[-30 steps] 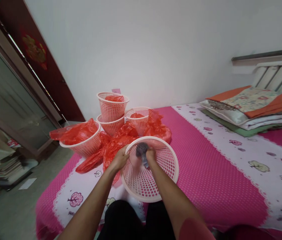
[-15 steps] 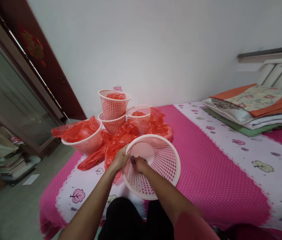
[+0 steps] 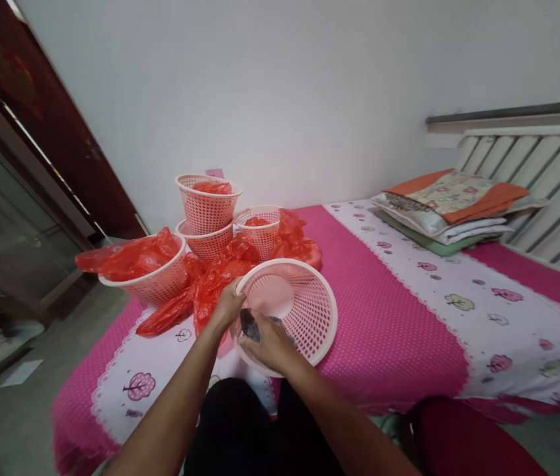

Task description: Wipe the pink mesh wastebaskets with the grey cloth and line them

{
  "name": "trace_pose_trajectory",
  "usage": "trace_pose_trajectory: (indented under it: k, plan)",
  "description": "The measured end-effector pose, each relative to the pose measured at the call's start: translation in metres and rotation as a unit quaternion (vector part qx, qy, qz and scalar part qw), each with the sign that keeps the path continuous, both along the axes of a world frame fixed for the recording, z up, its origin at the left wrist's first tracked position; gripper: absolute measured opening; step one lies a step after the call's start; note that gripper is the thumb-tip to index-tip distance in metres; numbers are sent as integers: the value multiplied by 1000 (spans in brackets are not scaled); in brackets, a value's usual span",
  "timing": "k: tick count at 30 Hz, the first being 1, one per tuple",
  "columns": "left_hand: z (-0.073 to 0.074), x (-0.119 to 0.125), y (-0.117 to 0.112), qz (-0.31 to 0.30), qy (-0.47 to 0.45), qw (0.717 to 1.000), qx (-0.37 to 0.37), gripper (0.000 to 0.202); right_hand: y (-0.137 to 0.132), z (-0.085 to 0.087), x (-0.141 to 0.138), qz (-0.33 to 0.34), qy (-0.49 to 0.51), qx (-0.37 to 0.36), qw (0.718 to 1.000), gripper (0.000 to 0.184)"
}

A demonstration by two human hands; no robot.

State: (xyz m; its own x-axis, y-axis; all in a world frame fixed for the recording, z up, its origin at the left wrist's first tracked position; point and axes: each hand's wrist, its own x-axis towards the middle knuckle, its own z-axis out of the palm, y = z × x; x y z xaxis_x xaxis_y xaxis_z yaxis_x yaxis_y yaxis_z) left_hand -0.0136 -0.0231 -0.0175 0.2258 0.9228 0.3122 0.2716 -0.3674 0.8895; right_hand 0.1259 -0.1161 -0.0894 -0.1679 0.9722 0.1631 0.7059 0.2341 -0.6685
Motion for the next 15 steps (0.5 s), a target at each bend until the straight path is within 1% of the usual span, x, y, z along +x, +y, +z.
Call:
trace_pose_trajectory:
  k: [2,3,5,6,7,9,11,13,15]
  plan:
    - [0,3,-2,2,9,1000,6,53,-20,-2,3,23,14,-17,1000,91]
    - [0,5,-2,0,11,1000,5,52,-27,-3,5,30,5,-33,999,98]
    - [1,9,0,9,7,1000,-3,50,-34,-8,10,36,-40,-53,997,108]
    - [2,12,0,21,3,1000,-7,49,-35,-10,12,38,-64,-48,996,109]
    - [2,14,1,35,-3,999,-11,48,-35,-12,13,41,-87,-34,995,107]
    - [0,16,-2,54,-28,998,-8,48,-33,-14,15,37,-123,4,992,97]
    - [-8,16,-11,56,-57,997,5,57,-29,-16,14,22,-133,43,990,86]
    - [-25,15,-27,67,-78,995,8,71,-24,-17,10,-5,-112,79,990,75]
    - [-47,14,-47,97,-97,990,-20,82,-19,-17,3,-32,-63,119,990,65]
